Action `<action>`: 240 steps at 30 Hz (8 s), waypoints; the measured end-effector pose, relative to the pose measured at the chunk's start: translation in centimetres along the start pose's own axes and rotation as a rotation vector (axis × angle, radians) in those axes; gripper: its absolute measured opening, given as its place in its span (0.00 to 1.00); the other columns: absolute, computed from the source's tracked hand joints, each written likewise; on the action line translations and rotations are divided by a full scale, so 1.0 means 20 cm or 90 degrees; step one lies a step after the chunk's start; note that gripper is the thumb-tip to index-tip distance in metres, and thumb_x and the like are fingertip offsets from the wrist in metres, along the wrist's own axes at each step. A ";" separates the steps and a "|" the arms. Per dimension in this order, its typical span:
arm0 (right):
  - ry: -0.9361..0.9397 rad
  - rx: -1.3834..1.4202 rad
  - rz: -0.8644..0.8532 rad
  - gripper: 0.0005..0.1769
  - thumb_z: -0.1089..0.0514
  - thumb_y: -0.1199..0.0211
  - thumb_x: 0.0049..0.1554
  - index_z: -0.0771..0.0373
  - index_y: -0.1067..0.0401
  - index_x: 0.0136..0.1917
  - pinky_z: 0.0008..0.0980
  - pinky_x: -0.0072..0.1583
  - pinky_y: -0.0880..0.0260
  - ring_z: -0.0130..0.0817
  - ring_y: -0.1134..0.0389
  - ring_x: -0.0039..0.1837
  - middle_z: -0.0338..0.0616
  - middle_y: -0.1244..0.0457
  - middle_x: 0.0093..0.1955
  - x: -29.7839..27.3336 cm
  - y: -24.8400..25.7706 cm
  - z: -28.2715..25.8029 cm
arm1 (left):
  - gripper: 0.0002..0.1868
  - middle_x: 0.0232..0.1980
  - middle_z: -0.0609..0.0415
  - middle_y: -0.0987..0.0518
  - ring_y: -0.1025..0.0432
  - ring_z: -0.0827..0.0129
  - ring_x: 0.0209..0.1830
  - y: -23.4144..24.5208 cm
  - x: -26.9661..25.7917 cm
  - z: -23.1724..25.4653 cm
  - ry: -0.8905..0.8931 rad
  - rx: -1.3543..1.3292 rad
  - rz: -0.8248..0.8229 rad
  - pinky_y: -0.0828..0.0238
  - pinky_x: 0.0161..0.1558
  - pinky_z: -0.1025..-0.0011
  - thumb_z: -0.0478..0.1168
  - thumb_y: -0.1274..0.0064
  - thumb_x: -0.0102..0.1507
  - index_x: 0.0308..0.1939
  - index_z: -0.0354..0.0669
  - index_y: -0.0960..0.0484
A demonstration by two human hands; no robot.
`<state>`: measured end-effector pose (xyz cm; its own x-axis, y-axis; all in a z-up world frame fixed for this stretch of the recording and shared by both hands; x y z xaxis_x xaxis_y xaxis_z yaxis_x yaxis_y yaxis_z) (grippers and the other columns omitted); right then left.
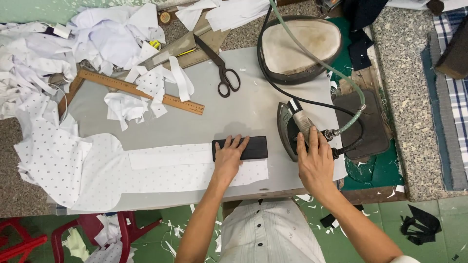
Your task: The person irons a long strip of white patterned fabric on a work table using a steam iron and a black pressing block. After ironing, they use large scissors to cut the fabric strip along a marked line.
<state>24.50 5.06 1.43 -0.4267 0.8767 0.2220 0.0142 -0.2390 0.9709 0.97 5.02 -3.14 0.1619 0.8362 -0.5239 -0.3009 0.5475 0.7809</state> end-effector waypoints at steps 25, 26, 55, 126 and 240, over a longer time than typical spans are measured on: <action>-0.369 0.313 -0.387 0.30 0.49 0.45 0.63 0.73 0.39 0.69 0.59 0.52 0.26 0.66 0.27 0.53 0.74 0.32 0.52 0.38 0.05 0.03 | 0.43 0.81 0.46 0.44 0.52 0.47 0.80 0.23 0.15 -0.43 0.008 0.055 0.054 0.65 0.71 0.28 0.36 0.44 0.64 0.80 0.55 0.46; -0.375 0.302 -0.382 0.30 0.48 0.44 0.63 0.72 0.39 0.69 0.58 0.52 0.26 0.66 0.27 0.54 0.73 0.32 0.52 0.38 0.07 0.03 | 0.42 0.81 0.45 0.45 0.52 0.47 0.80 0.23 0.14 -0.43 0.006 0.055 0.057 0.65 0.71 0.28 0.36 0.44 0.65 0.80 0.54 0.46; 0.021 0.326 -0.121 0.26 0.55 0.38 0.59 0.63 0.34 0.69 0.39 0.63 0.35 0.46 0.37 0.65 0.51 0.39 0.60 1.05 -0.50 -0.97 | 0.40 0.83 0.55 0.49 0.60 0.57 0.84 0.36 -0.33 -1.37 0.157 -0.181 0.074 0.82 0.75 0.37 0.37 0.44 0.64 0.79 0.64 0.42; 0.101 0.279 -0.049 0.19 0.65 0.39 0.63 0.51 0.36 0.31 0.17 0.26 0.39 0.20 0.45 0.24 0.28 0.48 0.20 1.94 -0.76 -1.50 | 0.13 0.43 0.52 0.16 0.26 0.62 0.44 0.75 -0.09 -1.82 -0.294 -0.050 0.597 0.30 0.49 0.63 0.45 0.41 0.62 0.42 0.38 0.15; 0.072 0.454 -0.228 0.11 0.56 0.32 0.56 0.56 0.21 0.52 0.29 0.49 0.26 0.36 0.26 0.47 0.42 0.29 0.43 0.36 0.12 -1.54 | 0.04 0.20 0.39 0.20 0.28 0.68 0.12 -0.37 -0.68 -1.40 0.166 -0.957 0.409 0.33 0.17 0.77 0.34 0.40 0.63 0.40 0.37 0.15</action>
<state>-6.30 -2.10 2.65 -0.6035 0.7927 -0.0862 0.4169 0.4059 0.8133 -25.27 -11.38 -11.35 -0.4450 0.7874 -0.4266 -0.8585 -0.5107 -0.0470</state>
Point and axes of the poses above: each hand's wrist, its own x-axis towards the middle knuckle, its own y-axis out of the back of the hand, z = x × y, the point moved 6 cm from there along x, towards the middle knuckle
